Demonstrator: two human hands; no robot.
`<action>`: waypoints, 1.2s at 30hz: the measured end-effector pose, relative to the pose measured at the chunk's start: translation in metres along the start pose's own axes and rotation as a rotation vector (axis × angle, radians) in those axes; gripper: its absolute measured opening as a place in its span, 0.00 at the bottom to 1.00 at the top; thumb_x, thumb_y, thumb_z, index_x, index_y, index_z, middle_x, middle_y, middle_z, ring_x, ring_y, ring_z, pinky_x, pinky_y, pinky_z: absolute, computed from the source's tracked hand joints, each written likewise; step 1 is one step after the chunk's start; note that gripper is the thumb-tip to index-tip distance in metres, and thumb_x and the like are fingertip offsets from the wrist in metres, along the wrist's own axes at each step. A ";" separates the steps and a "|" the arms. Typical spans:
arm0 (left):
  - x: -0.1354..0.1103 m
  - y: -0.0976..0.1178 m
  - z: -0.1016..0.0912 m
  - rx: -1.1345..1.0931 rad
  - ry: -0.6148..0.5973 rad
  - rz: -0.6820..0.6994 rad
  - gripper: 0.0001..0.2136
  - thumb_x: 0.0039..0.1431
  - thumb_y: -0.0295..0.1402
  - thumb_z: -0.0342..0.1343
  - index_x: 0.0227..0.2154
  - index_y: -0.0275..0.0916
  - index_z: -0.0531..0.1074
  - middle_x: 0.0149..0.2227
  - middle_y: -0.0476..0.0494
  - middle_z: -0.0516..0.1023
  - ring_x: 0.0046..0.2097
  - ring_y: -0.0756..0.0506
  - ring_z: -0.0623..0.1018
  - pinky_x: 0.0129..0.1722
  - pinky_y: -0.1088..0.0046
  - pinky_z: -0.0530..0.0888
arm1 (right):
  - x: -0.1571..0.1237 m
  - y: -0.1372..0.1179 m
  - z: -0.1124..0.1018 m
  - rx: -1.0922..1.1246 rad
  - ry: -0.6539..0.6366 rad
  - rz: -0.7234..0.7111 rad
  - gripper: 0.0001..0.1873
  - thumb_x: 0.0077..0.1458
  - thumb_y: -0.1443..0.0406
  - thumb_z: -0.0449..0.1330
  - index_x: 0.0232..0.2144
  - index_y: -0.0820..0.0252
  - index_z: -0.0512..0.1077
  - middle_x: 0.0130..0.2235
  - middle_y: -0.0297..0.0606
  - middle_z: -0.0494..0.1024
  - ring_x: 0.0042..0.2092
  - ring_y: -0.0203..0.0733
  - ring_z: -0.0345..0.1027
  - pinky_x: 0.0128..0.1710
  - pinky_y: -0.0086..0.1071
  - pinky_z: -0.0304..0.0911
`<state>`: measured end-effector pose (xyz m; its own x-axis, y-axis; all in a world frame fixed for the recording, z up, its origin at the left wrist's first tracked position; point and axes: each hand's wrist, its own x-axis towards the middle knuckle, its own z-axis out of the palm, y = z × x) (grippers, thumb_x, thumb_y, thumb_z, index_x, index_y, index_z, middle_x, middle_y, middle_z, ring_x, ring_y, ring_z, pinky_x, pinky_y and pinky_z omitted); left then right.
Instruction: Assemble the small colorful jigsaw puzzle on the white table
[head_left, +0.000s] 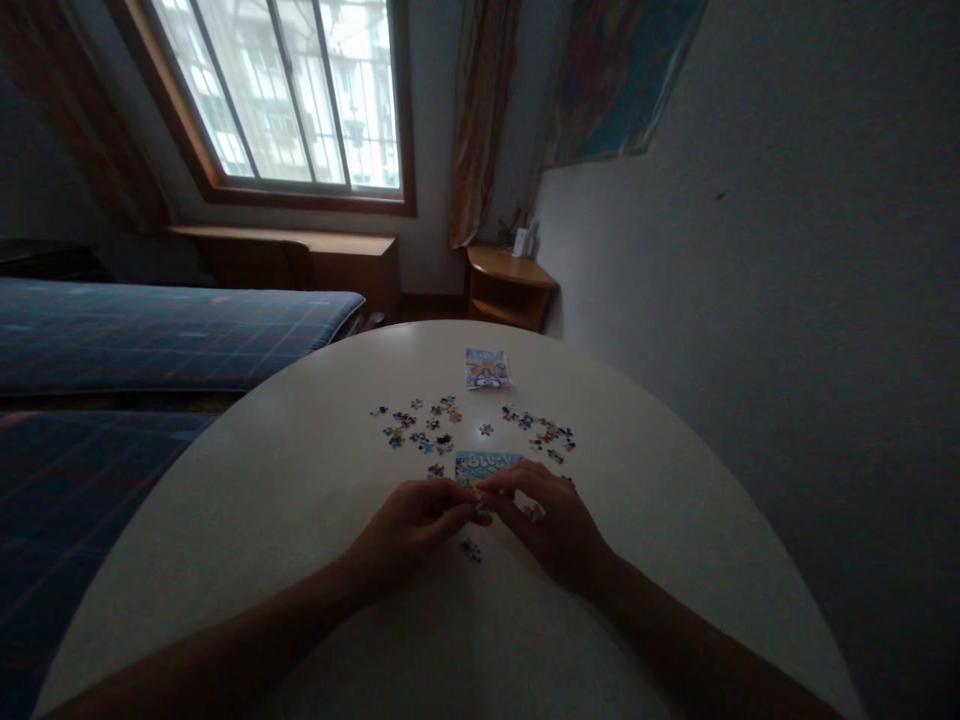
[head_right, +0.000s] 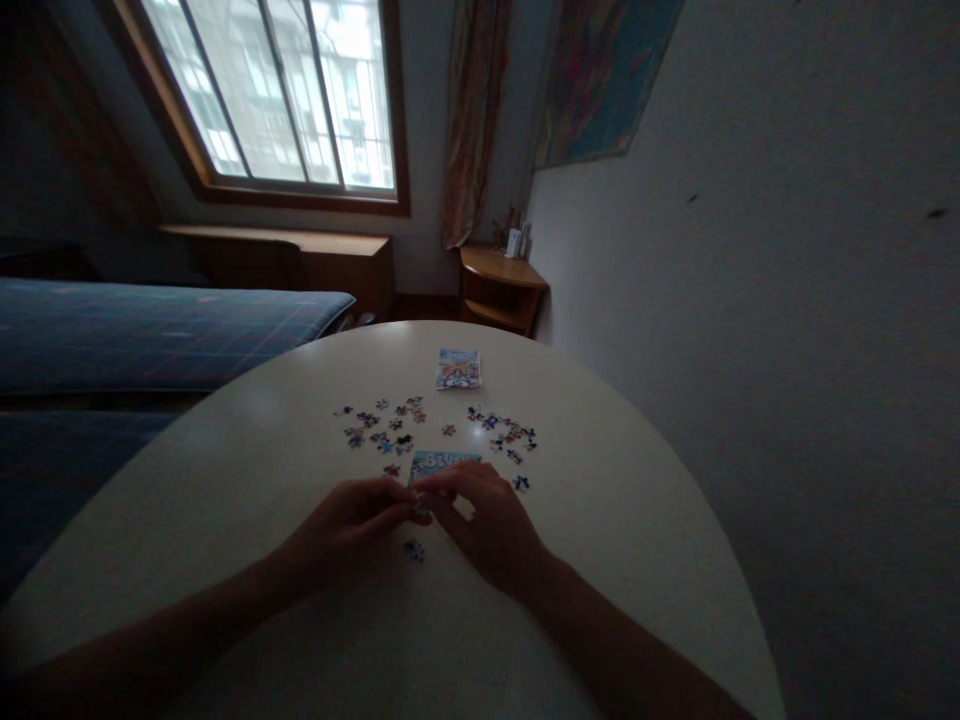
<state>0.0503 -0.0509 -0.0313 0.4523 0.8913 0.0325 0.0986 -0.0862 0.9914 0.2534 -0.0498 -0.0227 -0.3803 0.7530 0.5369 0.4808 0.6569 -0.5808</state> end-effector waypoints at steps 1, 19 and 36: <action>0.000 -0.001 0.001 -0.008 0.008 0.000 0.14 0.60 0.44 0.59 0.37 0.37 0.78 0.38 0.40 0.84 0.42 0.42 0.83 0.47 0.64 0.76 | 0.000 0.000 0.000 -0.011 0.002 0.015 0.06 0.63 0.61 0.59 0.39 0.53 0.76 0.33 0.36 0.80 0.36 0.39 0.74 0.38 0.35 0.68; -0.005 -0.003 -0.003 0.483 0.058 0.171 0.13 0.62 0.35 0.54 0.49 0.43 0.75 0.52 0.42 0.79 0.53 0.40 0.78 0.55 0.56 0.73 | 0.005 0.024 -0.024 -0.053 -0.024 0.186 0.10 0.61 0.64 0.59 0.43 0.54 0.78 0.36 0.37 0.81 0.37 0.40 0.75 0.40 0.35 0.69; -0.005 -0.024 -0.008 0.984 -0.194 0.355 0.22 0.66 0.35 0.53 0.62 0.44 0.62 0.68 0.44 0.60 0.69 0.39 0.57 0.67 0.53 0.60 | 0.004 0.052 -0.032 -0.229 -0.217 0.167 0.13 0.56 0.69 0.59 0.42 0.58 0.80 0.36 0.40 0.81 0.37 0.42 0.74 0.40 0.35 0.67</action>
<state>0.0380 -0.0498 -0.0539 0.7209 0.6656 0.1929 0.5672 -0.7267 0.3875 0.3017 -0.0138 -0.0309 -0.4290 0.8557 0.2894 0.7058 0.5175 -0.4837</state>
